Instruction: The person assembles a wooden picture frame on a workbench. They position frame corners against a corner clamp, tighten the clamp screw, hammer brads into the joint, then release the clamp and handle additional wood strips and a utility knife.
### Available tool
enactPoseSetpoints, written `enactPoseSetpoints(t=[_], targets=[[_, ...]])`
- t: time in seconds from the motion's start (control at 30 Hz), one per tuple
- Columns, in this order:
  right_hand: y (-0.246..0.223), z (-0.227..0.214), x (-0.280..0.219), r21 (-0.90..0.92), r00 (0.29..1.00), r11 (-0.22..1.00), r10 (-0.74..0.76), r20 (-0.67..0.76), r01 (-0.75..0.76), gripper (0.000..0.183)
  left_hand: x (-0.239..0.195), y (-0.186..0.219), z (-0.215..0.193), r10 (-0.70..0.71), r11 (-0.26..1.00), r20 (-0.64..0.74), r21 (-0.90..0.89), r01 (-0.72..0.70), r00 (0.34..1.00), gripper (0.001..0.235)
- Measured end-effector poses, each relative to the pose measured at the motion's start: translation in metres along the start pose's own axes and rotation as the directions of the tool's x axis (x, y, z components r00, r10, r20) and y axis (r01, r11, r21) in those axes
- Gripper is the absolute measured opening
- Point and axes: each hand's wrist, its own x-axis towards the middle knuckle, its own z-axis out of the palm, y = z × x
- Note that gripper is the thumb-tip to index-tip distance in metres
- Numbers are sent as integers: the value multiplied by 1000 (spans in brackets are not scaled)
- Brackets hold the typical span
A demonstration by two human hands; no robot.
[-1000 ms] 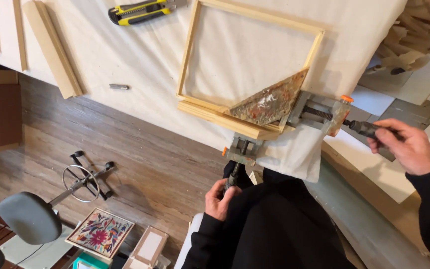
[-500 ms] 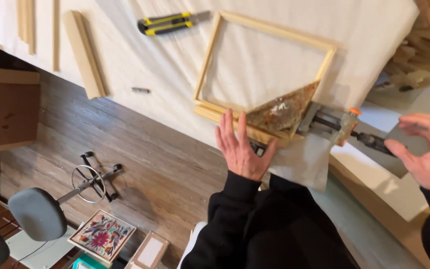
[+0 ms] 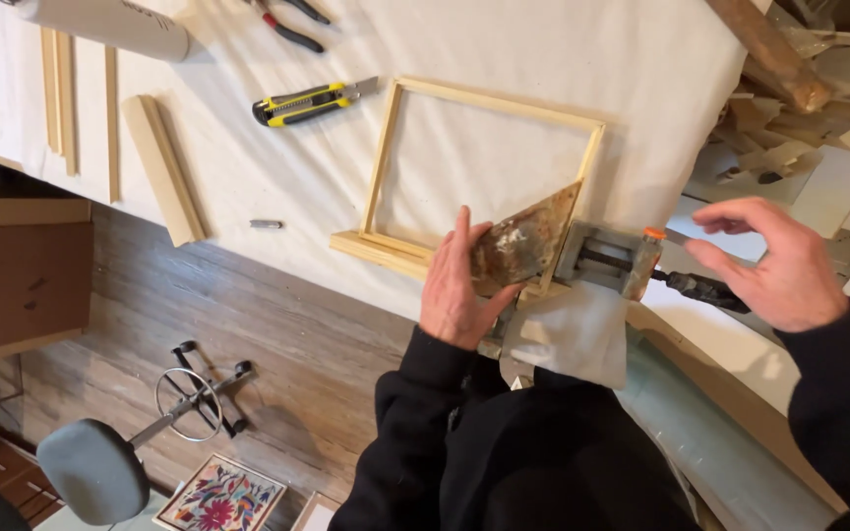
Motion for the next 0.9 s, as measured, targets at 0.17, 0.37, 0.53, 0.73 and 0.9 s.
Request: enactPoseSetpoints(t=[0.17, 0.37, 0.53, 0.73, 0.9], targets=[[-1, 25, 50, 42, 983, 991, 121, 136, -128, 44, 22, -28, -15, 37, 999, -35, 11, -37, 999, 122], [-26, 59, 115, 10, 948, 966, 250, 199, -257, 57, 49, -62, -26, 100, 987, -2, 127, -99, 995, 112], [-24, 71, 125, 190, 921, 910, 330, 209, -369, 48, 20, -61, -33, 96, 965, 165, 226, -133, 982, 56], [-10, 80, 131, 445, 935, 822, 308, 176, -355, 35, 24, -60, -56, 236, 941, 301, 165, -295, 924, 47], [-73, 54, 107, 588, 954, 773, 299, -8, -238, 27, 44, -19, -150, 509, 842, 208, 82, -533, 835, 42]])
